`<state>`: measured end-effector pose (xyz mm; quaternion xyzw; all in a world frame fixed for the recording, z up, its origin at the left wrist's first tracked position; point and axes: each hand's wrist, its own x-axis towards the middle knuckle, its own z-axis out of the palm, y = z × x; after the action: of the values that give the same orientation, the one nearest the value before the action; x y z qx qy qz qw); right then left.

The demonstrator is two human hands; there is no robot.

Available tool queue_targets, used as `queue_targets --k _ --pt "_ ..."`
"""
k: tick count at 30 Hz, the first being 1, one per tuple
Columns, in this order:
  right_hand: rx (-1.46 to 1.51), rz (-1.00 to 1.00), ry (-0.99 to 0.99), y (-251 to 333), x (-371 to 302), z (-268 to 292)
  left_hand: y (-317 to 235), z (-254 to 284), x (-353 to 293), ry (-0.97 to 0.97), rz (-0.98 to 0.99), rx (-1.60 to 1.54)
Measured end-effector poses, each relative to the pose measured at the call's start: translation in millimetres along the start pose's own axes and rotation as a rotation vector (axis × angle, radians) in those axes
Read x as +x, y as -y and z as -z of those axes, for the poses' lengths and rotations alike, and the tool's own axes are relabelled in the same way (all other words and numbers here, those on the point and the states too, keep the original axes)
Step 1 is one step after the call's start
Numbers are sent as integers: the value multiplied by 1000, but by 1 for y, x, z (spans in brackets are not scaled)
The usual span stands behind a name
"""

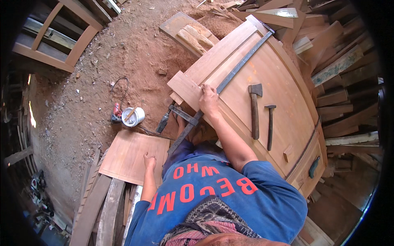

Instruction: The person assembles a wooden frame by clamping a small piece to a larger board, drilling pilot holes, and hammering nails to secure the joint. They use a drill, hammer, and clamp throughout the process.

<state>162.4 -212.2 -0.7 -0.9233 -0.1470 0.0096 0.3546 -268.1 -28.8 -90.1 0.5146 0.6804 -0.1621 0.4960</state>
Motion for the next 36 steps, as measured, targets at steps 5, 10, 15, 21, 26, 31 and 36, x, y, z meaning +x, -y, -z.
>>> queue_targets --k 5,10,15,21,26,31,36 --pt "107 62 135 8 -2 1 22 -3 -8 -15 -16 -67" --pt "9 100 81 -1 -2 4 25 -8 -22 -40 -21 -43" --pt "136 264 285 11 -3 29 32 -12 -25 -32 -37 -17" --pt "152 199 286 -3 -61 92 -48 -35 -28 135 -347 -196" --pt "47 142 282 -61 -108 141 -176 -54 -51 123 -745 125" --pt "13 57 276 -97 -151 196 -214 -54 -16 355 -594 360" --pt "79 -139 392 -133 -237 249 -230 -59 -1 602 -411 252"
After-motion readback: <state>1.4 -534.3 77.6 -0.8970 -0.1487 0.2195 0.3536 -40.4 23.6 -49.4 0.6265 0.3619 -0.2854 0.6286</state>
